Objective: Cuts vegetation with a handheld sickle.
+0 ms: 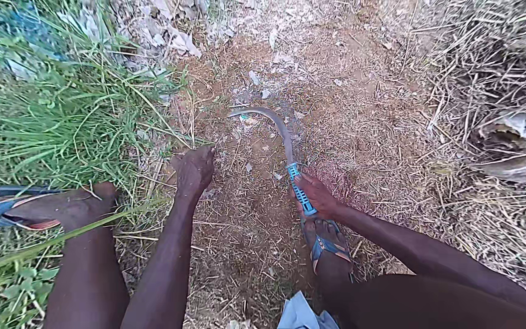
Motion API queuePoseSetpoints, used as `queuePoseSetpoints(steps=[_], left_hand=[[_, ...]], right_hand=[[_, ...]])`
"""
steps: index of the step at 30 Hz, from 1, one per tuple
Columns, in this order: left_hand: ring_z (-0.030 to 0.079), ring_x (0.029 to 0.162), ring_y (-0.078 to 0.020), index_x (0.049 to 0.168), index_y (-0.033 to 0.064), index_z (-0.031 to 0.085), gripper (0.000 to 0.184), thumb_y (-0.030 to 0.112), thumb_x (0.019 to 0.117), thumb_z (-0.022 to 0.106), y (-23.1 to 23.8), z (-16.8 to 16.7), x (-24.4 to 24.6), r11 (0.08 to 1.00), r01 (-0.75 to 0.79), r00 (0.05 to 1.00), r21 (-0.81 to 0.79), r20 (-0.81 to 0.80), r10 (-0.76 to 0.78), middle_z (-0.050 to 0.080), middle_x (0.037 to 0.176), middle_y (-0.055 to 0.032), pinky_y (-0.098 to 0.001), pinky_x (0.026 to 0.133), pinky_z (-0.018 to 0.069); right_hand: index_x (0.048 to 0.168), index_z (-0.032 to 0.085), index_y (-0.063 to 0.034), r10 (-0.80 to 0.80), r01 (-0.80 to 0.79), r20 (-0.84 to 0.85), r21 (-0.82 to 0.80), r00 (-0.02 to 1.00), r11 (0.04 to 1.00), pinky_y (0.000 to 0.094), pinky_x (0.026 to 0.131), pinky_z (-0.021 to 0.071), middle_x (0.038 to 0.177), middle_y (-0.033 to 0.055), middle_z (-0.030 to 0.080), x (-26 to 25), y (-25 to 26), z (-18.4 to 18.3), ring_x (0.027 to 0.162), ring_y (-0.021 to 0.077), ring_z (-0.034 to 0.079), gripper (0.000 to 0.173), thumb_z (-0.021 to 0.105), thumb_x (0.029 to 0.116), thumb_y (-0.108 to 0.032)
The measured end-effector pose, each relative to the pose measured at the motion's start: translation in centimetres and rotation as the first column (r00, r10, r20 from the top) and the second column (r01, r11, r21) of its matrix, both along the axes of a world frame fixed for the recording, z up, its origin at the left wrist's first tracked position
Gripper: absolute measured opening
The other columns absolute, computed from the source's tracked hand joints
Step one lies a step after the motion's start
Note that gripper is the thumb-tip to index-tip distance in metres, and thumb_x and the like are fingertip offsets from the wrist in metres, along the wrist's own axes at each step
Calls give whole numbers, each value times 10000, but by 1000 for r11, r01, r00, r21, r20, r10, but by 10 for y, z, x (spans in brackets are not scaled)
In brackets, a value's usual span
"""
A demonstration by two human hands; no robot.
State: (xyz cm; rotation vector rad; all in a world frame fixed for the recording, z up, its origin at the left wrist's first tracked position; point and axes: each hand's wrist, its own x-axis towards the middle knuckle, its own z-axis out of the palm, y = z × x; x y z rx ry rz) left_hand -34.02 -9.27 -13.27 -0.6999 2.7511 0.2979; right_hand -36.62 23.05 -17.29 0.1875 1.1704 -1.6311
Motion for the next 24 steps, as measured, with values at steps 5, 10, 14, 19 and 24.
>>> queuePoseSetpoints(steps=[5, 10, 14, 19, 24], left_hand=[[635, 1074, -534, 1264, 19, 646, 419, 305, 1128, 373, -10, 12, 11, 998, -55, 998, 37, -42, 57, 681, 1100, -313, -762, 965, 385], [639, 1026, -547, 1246, -32, 627, 415, 278, 1128, 378, -16, 13, 41, 989, -96, 994, 112, -42, 101, 665, 1046, -334, -741, 899, 439], [644, 1008, -517, 1243, -46, 601, 422, 278, 1132, 356, -10, 12, 28, 967, -168, 955, 193, -210, 208, 651, 1076, -327, -724, 874, 461], [579, 1198, -452, 1278, -91, 567, 449, 242, 1123, 308, -14, 23, -41, 981, -82, 888, 176, -435, 152, 596, 1240, -327, -601, 1047, 415], [526, 1334, -429, 1340, -55, 560, 462, 259, 1112, 311, -8, 17, -128, 994, -8, 924, 113, -380, 51, 570, 1376, -292, -604, 1112, 377]], right_hand=[[1520, 451, -142, 545, -553, -170, 3, 821, 833, 280, 486, 518, 858, 45, 605, 30, 25, 2, 527, 109, 554, 447, 434, 1106, -310], [1542, 397, -123, 369, -372, -52, -58, 928, 926, 278, 484, 540, 861, 48, 639, 30, 31, -3, 532, 120, 585, 464, 393, 1105, -280], [1469, 406, -100, 133, -131, 18, -98, 991, 986, 265, 469, 551, 830, 32, 646, 20, 36, -3, 510, 118, 594, 440, 398, 1076, -299], [1386, 449, -107, -18, 25, 73, -91, 997, 996, 269, 467, 554, 797, 29, 656, 28, 48, -5, 502, 121, 603, 389, 410, 1056, -308], [1350, 468, -88, -67, 76, 115, -77, 991, 994, 273, 470, 563, 820, 49, 657, 27, 50, -7, 515, 132, 615, 363, 402, 1062, -299]])
